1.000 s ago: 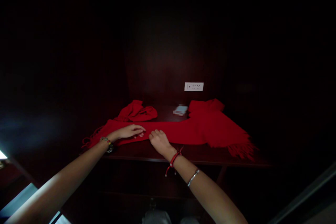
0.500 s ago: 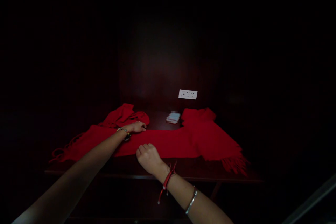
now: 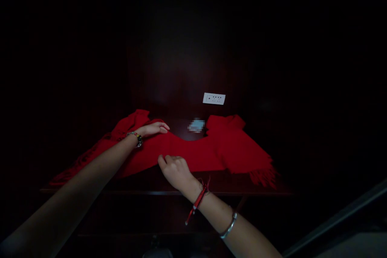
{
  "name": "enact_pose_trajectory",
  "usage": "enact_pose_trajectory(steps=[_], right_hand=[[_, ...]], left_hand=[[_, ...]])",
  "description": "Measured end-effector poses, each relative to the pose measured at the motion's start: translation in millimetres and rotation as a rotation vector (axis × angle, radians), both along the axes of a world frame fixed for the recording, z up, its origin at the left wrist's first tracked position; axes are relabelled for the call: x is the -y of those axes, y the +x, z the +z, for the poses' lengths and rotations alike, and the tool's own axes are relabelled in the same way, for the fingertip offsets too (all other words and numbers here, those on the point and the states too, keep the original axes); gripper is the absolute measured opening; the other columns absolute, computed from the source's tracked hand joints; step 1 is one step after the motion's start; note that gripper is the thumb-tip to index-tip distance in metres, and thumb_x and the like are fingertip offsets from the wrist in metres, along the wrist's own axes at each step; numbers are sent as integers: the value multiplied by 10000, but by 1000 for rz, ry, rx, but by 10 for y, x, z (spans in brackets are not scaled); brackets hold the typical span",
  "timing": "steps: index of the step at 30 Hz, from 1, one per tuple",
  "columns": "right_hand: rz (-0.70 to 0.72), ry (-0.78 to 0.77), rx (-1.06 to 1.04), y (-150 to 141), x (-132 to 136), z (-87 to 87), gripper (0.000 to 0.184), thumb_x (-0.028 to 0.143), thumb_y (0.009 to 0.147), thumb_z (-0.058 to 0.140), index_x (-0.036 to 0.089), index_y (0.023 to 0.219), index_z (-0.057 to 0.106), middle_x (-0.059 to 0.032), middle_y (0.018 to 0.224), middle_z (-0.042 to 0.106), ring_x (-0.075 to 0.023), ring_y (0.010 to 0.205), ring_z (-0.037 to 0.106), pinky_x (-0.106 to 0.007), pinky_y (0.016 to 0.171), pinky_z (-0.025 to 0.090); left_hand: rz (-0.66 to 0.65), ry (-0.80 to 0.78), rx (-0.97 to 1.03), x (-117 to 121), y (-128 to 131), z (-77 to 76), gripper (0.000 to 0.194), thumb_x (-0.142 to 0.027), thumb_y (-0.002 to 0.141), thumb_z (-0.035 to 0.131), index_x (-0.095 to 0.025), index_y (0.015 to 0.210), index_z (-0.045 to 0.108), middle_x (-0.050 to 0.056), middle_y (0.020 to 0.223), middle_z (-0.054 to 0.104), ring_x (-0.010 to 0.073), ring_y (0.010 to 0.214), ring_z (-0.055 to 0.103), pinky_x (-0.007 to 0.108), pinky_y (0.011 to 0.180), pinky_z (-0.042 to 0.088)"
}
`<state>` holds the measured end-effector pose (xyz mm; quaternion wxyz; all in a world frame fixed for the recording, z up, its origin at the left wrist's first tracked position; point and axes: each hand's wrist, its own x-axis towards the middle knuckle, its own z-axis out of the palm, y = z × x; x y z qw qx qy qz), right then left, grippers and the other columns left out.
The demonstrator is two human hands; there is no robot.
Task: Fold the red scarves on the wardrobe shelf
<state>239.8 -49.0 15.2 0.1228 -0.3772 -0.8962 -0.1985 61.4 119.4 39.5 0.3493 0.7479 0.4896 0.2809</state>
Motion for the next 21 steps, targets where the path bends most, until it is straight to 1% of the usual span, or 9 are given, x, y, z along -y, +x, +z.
enact_pose_trajectory(steps=[2,5,8,11,13,16,18,19,21], right_hand=[[-48,2,-26,130,37,157,309,130,851,335,171,1130,462,-73,780,594,-160,692,571,-235,597,409],[-159,-3,-123,397,62,445,333,160,857,305,182,1154,454,-80,838,599,-160,703,573,-235,614,412],[-225,3,-339,754,40,714,337,144,836,304,179,1122,478,-72,897,608,-159,760,576,-233,662,416],[-217,-2,-562,1188,-15,884,356,80,786,296,166,1046,524,-54,875,628,-141,773,581,-220,690,417],[-244,-12,-663,1498,-58,932,375,58,750,289,164,994,553,-42,835,639,-133,741,587,-218,681,423],[-342,1,-748,1955,-132,918,385,61,722,290,166,961,574,-38,825,647,-136,735,593,-219,669,428],[-439,24,-758,2235,-198,854,389,73,728,289,164,976,574,-47,850,650,-143,755,595,-216,668,425],[-502,31,-748,2362,-236,803,389,81,738,289,164,993,571,-53,870,651,-147,768,596,-215,672,422],[-657,16,-681,2578,-323,666,387,100,766,295,178,1036,560,-64,906,648,-157,796,596,-220,683,414]], left_hand=[[13,-31,129,29,144,175,300,-211,625,565,-148,918,588,18,821,621,124,719,544,204,641,407],[-7,-23,222,41,454,481,317,-186,641,571,-146,956,582,29,840,625,110,665,542,205,592,407],[-48,31,285,10,877,752,318,-170,668,556,-144,984,580,32,833,627,97,634,538,206,587,408],[-91,89,306,-93,1394,911,320,-154,684,534,-117,998,583,44,806,634,112,648,551,232,624,423],[-141,164,288,-211,1773,958,306,-142,683,526,-99,978,600,59,837,642,132,710,565,251,679,430],[-201,302,204,-421,2361,954,300,-146,698,507,-90,972,615,78,930,641,160,826,569,269,765,422],[-228,366,123,-542,2734,888,314,-162,724,483,-91,1005,604,87,979,634,167,866,568,272,790,418],[-244,379,86,-586,2903,830,318,-170,736,473,-91,1017,599,90,990,632,170,873,569,270,791,419],[-285,376,22,-637,3182,664,309,-187,737,487,-92,1008,602,94,992,633,179,882,573,264,789,421]])
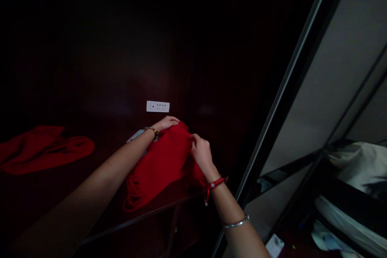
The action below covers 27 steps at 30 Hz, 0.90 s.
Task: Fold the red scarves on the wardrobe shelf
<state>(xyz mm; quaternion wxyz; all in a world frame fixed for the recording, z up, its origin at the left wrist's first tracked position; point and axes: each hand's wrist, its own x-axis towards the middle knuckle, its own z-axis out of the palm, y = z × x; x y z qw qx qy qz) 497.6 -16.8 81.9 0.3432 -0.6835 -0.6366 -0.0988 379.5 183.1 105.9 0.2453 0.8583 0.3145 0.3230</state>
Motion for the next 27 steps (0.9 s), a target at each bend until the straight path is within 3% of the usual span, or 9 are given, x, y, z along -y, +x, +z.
enact_pose_trajectory(steps=[5,8,11,13,15,18,20,23,27], right_hand=[[-232,-334,163,262,-160,-439,352,137,817,328,232,1073,551,-81,928,616,-175,820,590,-235,648,400],[-262,-324,200,273,-146,-570,347,150,829,334,244,1094,537,-78,943,568,-169,791,575,-238,624,398],[-238,-204,233,207,-80,-530,347,135,813,348,214,1085,549,-102,1003,515,-202,863,527,-265,659,412],[-124,-85,246,88,-28,-471,359,99,781,366,186,1070,559,-118,1096,469,-229,966,470,-306,754,413],[134,-16,254,-104,36,-443,380,79,759,386,184,1083,554,-106,1144,451,-222,1030,430,-343,860,382],[614,-98,306,-448,160,-511,375,130,791,411,218,1137,527,-68,1126,492,-182,1048,437,-352,927,353],[785,-174,359,-617,244,-610,359,175,810,429,213,1156,516,-66,1126,512,-173,1063,440,-344,940,350],[808,-199,406,-691,342,-753,346,186,807,455,185,1146,524,-78,1128,527,-175,1080,444,-347,966,328],[780,-176,454,-631,398,-817,320,165,813,457,173,1125,528,-75,1077,566,-163,1027,494,-360,990,294]], left_hand=[[-30,29,-145,45,219,-472,378,-232,692,579,-96,1044,575,120,1101,579,234,1042,495,300,909,343],[22,107,-150,125,-11,-613,434,-290,791,463,-81,1171,475,144,1212,486,222,1137,409,304,964,278],[114,235,-153,234,-483,-711,457,-341,831,380,-88,1207,428,142,1212,476,210,1129,415,304,955,289],[154,239,-198,340,-874,-810,481,-391,821,381,-95,1196,436,144,1207,480,221,1117,427,318,941,301],[157,155,-259,467,-1244,-930,514,-440,791,413,-105,1179,450,145,1205,486,229,1089,452,319,912,326],[169,-50,-271,643,-1622,-1075,547,-464,745,464,-123,1173,453,114,1081,574,200,929,543,270,770,399],[171,-144,-257,728,-1729,-1117,518,-448,731,481,-126,1137,485,71,917,628,166,769,569,234,646,401],[157,-94,-307,809,-1748,-1116,356,-411,721,496,-129,914,598,25,728,615,135,628,529,212,545,342],[195,43,-321,850,-1725,-1108,195,-314,725,502,-143,680,584,6,634,569,118,592,489,205,538,312]])
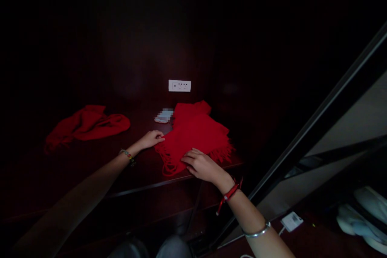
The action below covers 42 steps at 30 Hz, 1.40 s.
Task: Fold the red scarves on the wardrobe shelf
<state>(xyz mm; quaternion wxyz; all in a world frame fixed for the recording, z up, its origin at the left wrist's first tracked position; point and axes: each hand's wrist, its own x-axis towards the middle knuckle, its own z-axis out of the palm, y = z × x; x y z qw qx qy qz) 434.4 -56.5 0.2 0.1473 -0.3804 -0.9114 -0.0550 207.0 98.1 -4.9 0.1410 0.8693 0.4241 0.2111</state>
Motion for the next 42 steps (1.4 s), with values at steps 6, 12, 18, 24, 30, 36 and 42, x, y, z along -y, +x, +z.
enact_pose_trajectory(steps=[6,12,18,24,30,36,42], right_hand=[[-8,107,140,-120,-50,-26,197,193,855,418,165,952,588,-69,877,615,-153,861,540,-307,826,387],[-71,223,244,-222,-114,-94,143,163,836,448,155,793,584,-52,747,594,-154,724,522,-285,701,372],[-90,185,-62,-249,-56,81,167,194,858,399,144,879,558,-65,832,585,-154,791,510,-284,755,373],[36,-45,-4,-261,-16,33,201,211,874,369,154,887,562,-56,840,582,-143,813,528,-286,778,392],[33,-104,-26,-225,2,15,230,203,871,365,161,1006,546,-70,937,578,-148,888,529,-279,805,414],[-16,-79,-23,-229,-29,-33,243,207,869,369,151,1009,560,-73,932,584,-150,880,533,-273,795,431],[-50,7,-61,-255,-110,-11,250,200,870,361,165,999,572,-72,950,587,-149,905,532,-288,818,429]], left_hand=[[1,26,171,0,-8,-74,125,-227,771,452,-152,758,552,-10,644,562,103,593,494,186,539,332],[-24,66,153,8,20,-91,100,-164,758,471,-147,799,560,3,681,583,103,609,510,188,550,346],[4,54,212,17,16,-40,176,-164,779,431,-154,879,575,7,704,610,106,609,532,195,566,373],[-8,95,130,6,-13,-33,217,-174,784,420,-152,903,600,52,833,644,140,726,569,217,633,381],[-47,-158,110,7,-125,69,255,-352,727,519,-129,774,634,25,655,628,121,583,537,200,532,351],[-59,-402,340,-98,-368,211,332,-345,777,472,-122,1012,544,19,652,603,111,555,550,219,559,407],[-111,230,238,229,-268,215,208,-244,766,488,-158,938,568,64,948,557,169,903,519,298,833,382]])
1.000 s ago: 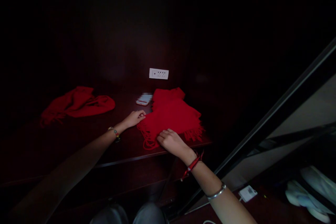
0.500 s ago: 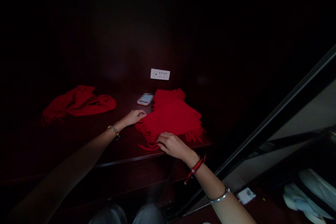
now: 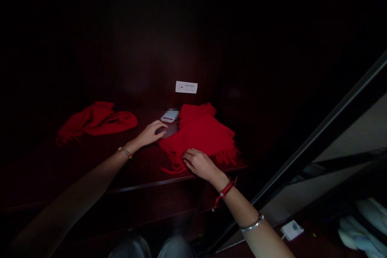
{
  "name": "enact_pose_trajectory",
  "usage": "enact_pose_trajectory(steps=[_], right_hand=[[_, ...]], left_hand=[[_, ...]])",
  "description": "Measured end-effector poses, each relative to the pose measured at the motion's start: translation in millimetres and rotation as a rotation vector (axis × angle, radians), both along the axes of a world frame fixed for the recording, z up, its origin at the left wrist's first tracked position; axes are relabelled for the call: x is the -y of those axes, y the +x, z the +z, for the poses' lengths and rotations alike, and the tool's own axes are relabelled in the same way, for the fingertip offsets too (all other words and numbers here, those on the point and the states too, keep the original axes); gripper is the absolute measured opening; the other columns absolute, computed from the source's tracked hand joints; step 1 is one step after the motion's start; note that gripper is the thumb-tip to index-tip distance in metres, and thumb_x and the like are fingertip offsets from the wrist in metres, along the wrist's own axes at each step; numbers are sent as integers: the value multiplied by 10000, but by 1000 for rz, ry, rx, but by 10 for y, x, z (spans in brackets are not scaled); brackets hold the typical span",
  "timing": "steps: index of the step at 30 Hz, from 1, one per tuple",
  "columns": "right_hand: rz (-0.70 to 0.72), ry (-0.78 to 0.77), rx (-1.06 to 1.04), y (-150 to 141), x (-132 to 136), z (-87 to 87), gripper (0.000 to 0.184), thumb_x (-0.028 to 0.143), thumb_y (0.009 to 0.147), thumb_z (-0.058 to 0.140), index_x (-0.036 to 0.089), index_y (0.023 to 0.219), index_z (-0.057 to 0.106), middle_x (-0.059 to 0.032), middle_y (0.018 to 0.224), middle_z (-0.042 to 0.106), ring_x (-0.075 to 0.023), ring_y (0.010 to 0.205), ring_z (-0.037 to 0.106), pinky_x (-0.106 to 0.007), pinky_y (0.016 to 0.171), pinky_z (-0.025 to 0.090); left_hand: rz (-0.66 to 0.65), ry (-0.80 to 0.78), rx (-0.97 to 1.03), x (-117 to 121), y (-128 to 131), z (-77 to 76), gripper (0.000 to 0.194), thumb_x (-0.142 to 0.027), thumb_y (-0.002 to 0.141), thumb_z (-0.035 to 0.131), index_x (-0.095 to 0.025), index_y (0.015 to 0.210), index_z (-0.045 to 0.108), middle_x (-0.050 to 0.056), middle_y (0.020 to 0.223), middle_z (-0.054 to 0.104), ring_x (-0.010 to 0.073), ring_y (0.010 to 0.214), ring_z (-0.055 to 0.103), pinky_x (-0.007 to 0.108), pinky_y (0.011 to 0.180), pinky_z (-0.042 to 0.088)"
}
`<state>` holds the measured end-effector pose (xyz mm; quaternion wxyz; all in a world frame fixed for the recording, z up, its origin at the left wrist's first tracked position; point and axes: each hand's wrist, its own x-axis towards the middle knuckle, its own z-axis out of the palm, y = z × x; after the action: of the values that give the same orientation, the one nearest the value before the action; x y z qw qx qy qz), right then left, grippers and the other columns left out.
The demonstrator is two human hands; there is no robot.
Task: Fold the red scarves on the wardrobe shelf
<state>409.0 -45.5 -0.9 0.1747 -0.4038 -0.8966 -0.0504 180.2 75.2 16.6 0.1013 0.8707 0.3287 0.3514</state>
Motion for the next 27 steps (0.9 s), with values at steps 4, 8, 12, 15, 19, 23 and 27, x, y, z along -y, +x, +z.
enact_pose_trajectory(steps=[4,8,12,15,19,23,27], right_hand=[[-119,155,21,41,-122,26,283,229,852,409,169,1094,541,-106,1128,538,-207,1099,436,-413,952,321],[-261,147,110,110,-204,-100,347,281,847,426,175,1170,499,-135,1216,489,-240,1171,378,-471,957,291],[-295,127,111,146,-225,-206,362,292,857,406,169,1187,489,-131,1226,489,-231,1159,402,-437,955,311],[-296,110,96,152,-239,-202,354,282,850,420,165,1174,501,-140,1217,496,-234,1152,413,-443,947,318],[-236,83,53,122,-190,-114,354,279,838,438,170,1168,506,-132,1199,508,-224,1153,409,-437,956,311],[34,59,49,52,13,19,340,273,828,466,180,1152,509,-89,1147,543,-174,1083,462,-345,942,342],[112,105,201,7,191,93,230,166,829,451,168,1026,571,-70,897,619,-151,869,548,-294,805,412]], left_hand=[[-350,77,-293,432,154,-115,188,-225,764,500,-197,936,570,50,1056,515,170,1000,465,293,917,318],[-398,57,-430,600,66,-128,214,-132,731,471,-195,912,564,41,985,531,161,923,484,262,872,343],[-309,64,-503,542,-257,-70,277,-27,688,382,-203,817,553,20,889,541,147,861,484,247,822,352],[-202,57,-573,496,-532,-17,279,-8,662,367,-204,745,546,12,846,545,147,816,489,252,776,363],[-120,40,-532,505,-660,65,291,-26,701,339,-198,793,555,19,910,546,142,841,496,254,787,370],[-61,52,-444,378,-394,93,250,-131,788,340,-192,891,560,39,950,551,145,874,500,255,814,368],[43,-92,-341,-17,1,41,234,-222,789,380,-149,910,566,83,966,572,167,904,498,271,832,349]])
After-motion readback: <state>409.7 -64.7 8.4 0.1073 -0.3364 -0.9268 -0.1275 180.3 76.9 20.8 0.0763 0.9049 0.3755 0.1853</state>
